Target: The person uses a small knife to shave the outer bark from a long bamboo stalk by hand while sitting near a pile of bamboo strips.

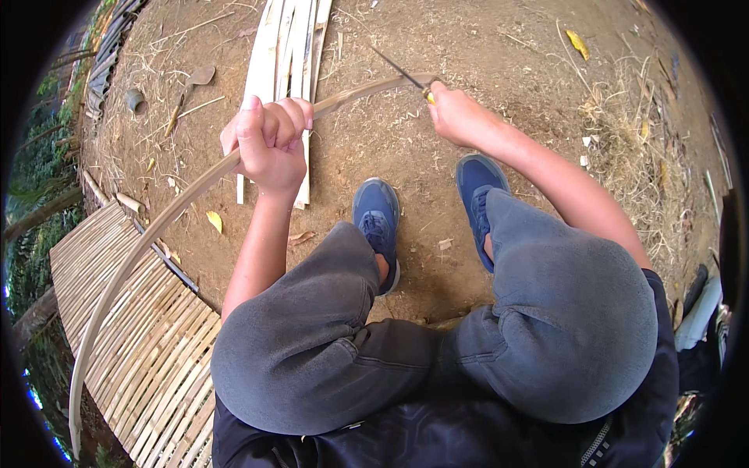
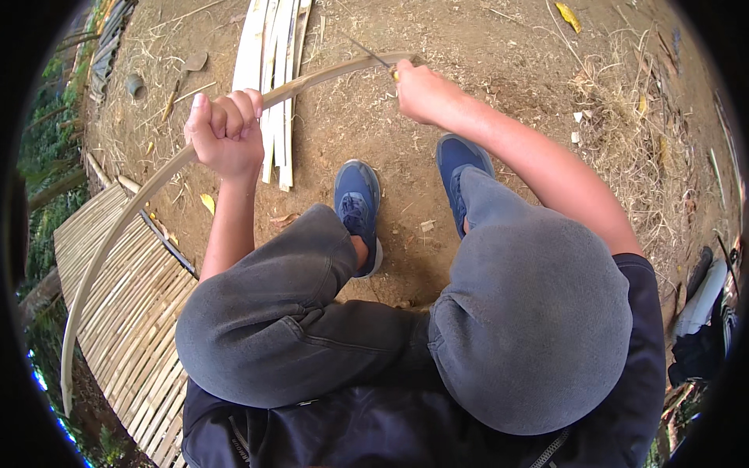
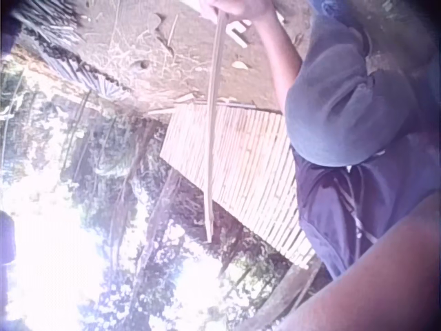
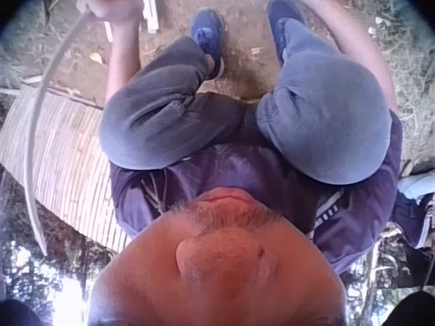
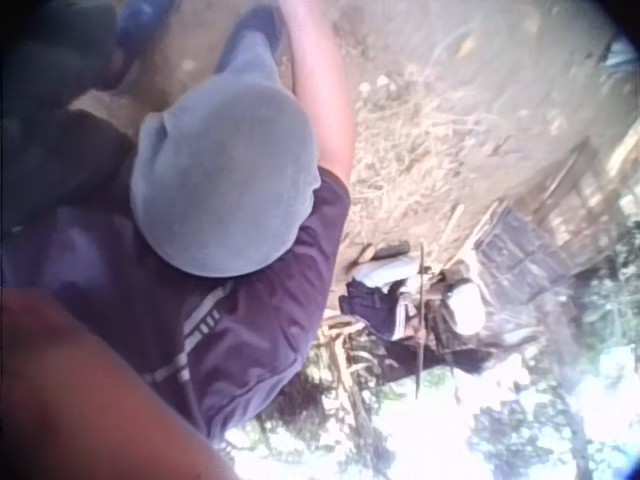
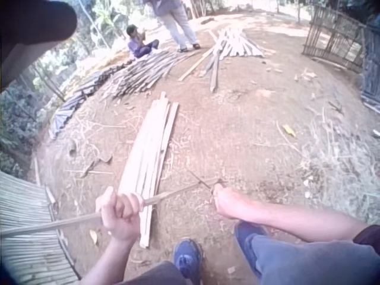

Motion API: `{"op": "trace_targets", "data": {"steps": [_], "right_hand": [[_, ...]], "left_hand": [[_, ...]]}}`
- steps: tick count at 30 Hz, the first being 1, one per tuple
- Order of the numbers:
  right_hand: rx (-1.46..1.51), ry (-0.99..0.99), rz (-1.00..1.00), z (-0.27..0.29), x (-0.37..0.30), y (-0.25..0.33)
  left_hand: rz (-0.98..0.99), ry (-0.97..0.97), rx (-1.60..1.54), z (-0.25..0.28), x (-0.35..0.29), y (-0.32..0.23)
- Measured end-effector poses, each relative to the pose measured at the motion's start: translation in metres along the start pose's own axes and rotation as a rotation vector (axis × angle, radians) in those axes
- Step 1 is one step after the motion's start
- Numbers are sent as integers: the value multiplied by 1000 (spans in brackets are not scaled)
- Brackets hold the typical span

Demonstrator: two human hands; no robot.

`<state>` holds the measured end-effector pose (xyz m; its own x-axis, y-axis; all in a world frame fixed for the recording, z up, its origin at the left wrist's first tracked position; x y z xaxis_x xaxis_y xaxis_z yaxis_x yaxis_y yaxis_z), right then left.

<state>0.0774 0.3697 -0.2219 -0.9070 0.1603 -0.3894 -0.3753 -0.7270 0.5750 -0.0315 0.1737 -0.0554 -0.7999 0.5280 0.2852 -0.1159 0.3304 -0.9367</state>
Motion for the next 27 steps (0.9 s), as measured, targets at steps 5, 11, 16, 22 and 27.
{"op": "trace_targets", "data": {"steps": [5,11,16,22,27], "right_hand": [[95,12,37,13,-22,35],[153,73,-81,9,-11,17],[40,52,-71,-3,-3,-6],[58,100,-19,9,-7,12],[34,-51,32,5,-6,20]], "left_hand": [[-4,-10,22,-5,1,0],[28,-8,-14,1,5,6],[25,50,-39,-2,3,4],[48,-3,-41,3,4,3],[33,30,-30,7,8,3]]}}
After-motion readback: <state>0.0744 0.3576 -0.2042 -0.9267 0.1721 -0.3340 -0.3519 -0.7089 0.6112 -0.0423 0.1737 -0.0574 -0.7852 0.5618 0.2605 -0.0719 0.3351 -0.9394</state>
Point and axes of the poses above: each hand's wrist, its own x-axis towards the middle knuckle, its own z-axis out of the back of the hand, y = z × x, the point moved 5 cm from there along x, towards the middle knuckle, and after that the axes turned 4 degrees about z, right-handed, at the moved point
